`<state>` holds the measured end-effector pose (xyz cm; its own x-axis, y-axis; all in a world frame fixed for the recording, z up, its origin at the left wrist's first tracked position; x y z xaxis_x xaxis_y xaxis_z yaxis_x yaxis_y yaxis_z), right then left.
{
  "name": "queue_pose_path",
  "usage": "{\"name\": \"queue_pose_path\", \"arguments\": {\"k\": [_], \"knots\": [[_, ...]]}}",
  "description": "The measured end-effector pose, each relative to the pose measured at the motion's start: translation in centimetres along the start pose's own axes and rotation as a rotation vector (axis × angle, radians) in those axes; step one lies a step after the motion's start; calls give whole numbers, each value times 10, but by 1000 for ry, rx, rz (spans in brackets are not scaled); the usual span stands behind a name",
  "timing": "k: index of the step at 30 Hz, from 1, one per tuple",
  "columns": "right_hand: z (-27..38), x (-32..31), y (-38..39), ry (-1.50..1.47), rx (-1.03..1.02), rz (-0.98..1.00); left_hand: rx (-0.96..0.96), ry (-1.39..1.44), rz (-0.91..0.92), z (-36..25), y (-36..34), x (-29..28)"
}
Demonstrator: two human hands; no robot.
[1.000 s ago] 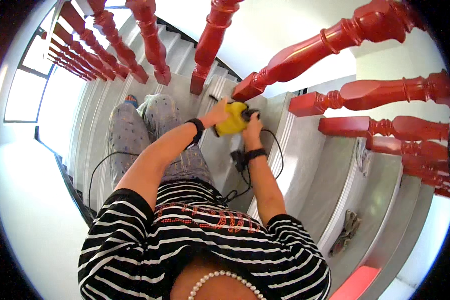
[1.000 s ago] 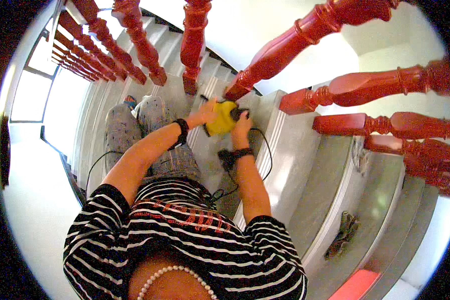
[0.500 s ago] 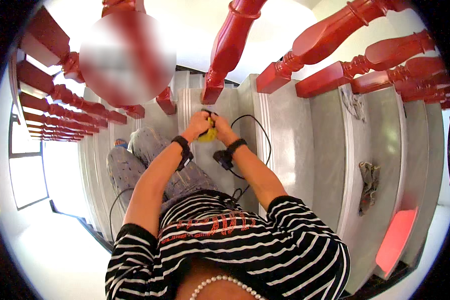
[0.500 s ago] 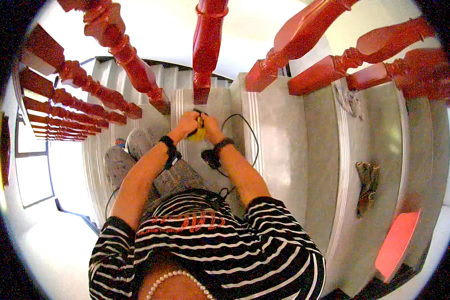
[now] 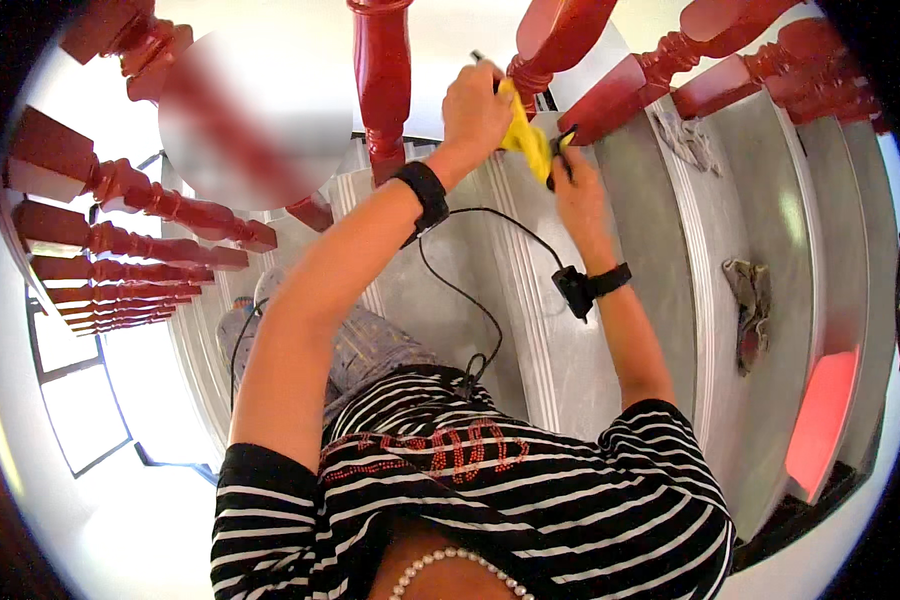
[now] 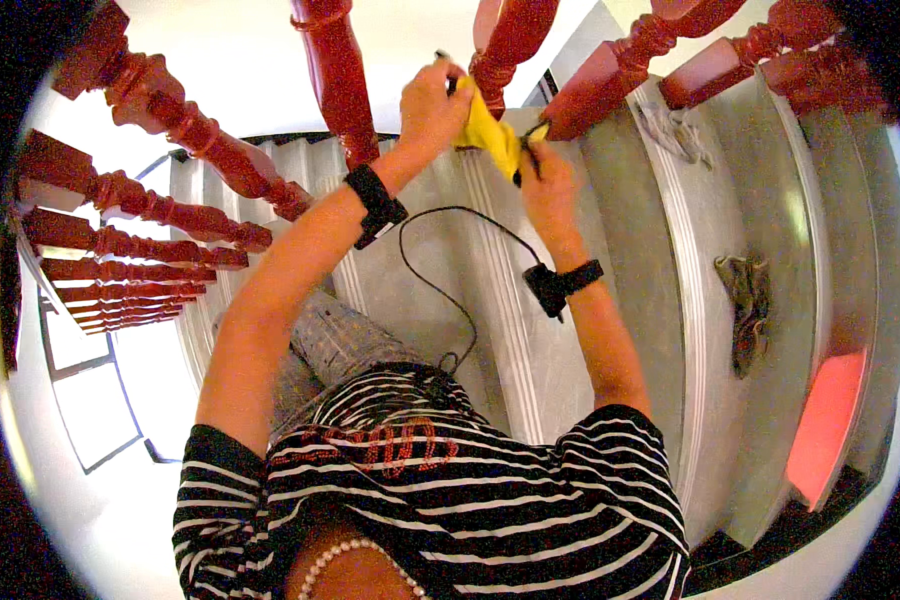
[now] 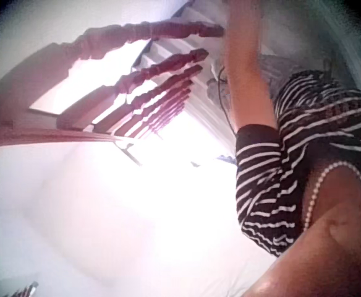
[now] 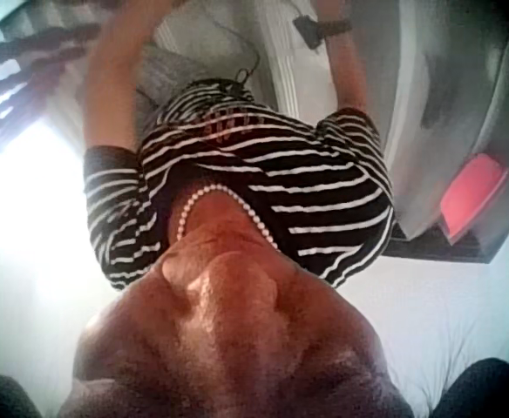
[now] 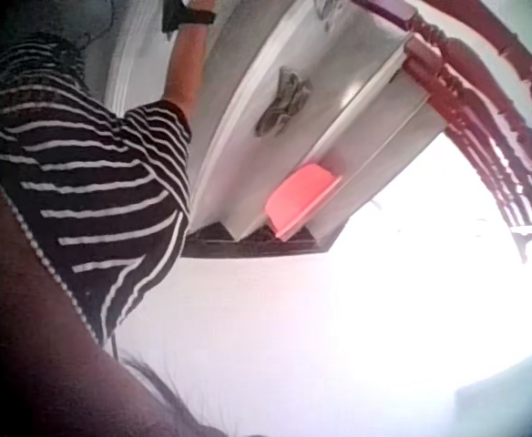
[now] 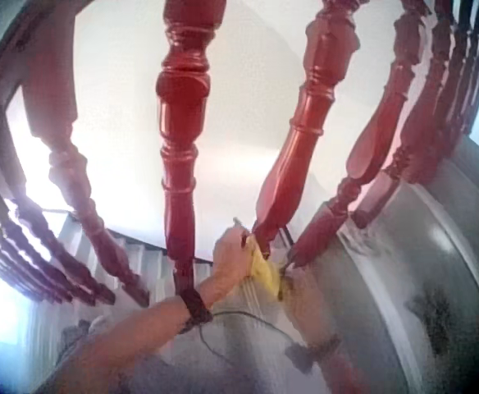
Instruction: The person wipes the wooden bannister of a staircase using a grey cloth and then a yellow cloth, cleaning both the top rail and the individual spindles while sitting on the stairs.
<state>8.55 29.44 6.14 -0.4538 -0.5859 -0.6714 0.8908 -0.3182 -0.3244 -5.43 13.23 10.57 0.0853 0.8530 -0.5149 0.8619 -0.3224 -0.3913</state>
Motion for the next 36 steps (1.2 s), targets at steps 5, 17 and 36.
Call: {"name": "queue_pose_path", "arguments": {"k": [5, 17, 36], "knots": [[-42, 66, 70, 580, -195, 252, -122, -117, 273, 72, 70, 62], [-112, 8, 138, 706, 31, 605, 628, -122, 661, -11, 173, 150], [-111, 8, 149, 589, 28, 707, 350, -134, 1169, 12, 176, 183]]}}
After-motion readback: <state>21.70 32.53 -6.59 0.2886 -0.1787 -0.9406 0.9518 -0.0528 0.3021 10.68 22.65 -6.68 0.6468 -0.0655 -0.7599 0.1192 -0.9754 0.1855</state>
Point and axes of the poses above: each hand's wrist, its own y-axis away from the middle knuckle, its own x-axis out of the palm, z = x × y, the point moved 10 cm from there along -y, towards the middle knuckle, and after that the axes turned 9 degrees about z, right-handed, at the moved point
